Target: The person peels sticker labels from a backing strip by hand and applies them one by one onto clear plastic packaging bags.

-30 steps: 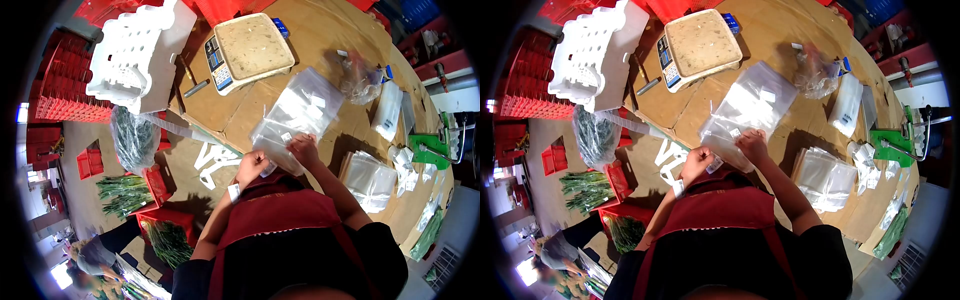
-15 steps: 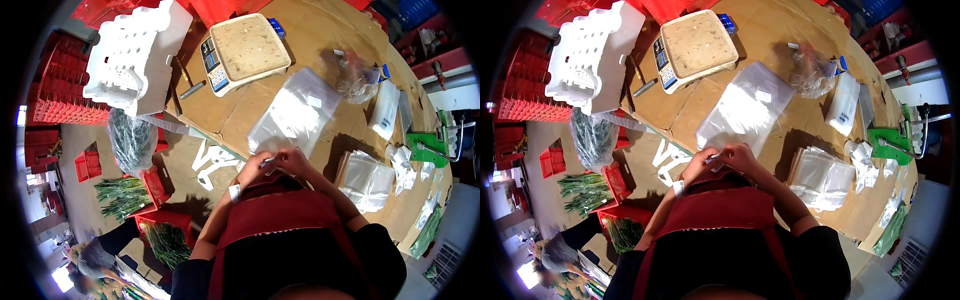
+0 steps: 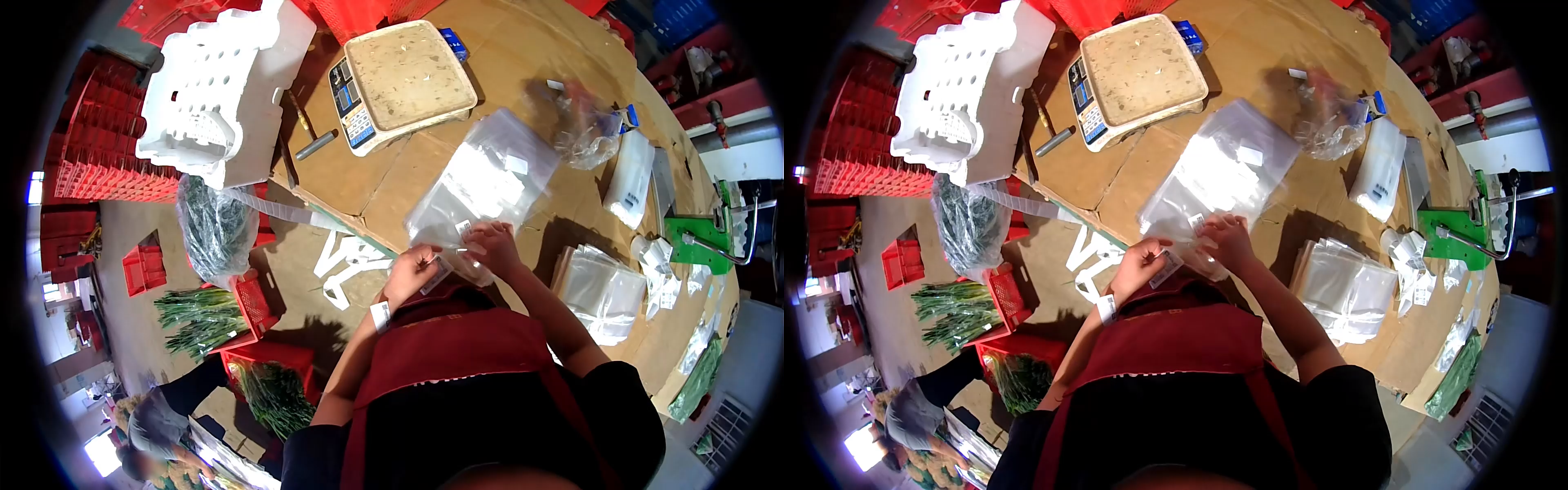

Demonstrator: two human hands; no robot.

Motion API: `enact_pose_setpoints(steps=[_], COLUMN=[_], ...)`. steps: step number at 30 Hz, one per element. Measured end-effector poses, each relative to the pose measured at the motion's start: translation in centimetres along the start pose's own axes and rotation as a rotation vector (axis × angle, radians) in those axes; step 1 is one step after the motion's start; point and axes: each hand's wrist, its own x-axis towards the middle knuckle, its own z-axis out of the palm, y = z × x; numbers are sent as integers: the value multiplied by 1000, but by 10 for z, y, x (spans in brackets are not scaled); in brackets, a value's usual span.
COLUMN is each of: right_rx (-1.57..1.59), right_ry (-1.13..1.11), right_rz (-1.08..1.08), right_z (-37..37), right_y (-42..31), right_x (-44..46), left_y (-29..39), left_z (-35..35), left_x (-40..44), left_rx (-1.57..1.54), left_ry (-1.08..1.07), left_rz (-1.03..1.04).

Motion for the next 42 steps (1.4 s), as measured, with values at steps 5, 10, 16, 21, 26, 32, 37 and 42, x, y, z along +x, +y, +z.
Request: enact_pose_setpoints(steps=[5, 10, 16, 21, 26, 32, 37, 42], right_rx=[153, -38, 358, 612, 27, -130, 128, -46], right_ry=[-75, 649, -219, -62, 198, 89, 471, 760], right_rz=[188, 274, 116, 432, 113, -72, 247, -1], right_z=[-15, -80, -2, 11, 1, 0, -26, -56], right_y=[20, -2, -30, -28, -8, 2, 35, -31], right_x=[11, 36, 10, 15, 18, 6, 27, 35], left_y=[1, 4, 18, 2, -20, -4, -5, 10], left_z=[-4, -1, 6, 5, 0, -2, 0, 8], left_x=[2, -1, 5, 2, -8, -1, -3, -2], left_rx=[68, 187, -12, 260, 188, -44, 40, -53], left_ry=[-54, 60, -109, 47, 52, 73, 95, 31], left_rz=[-54, -179, -89, -126, -256, -33, -90, 0])
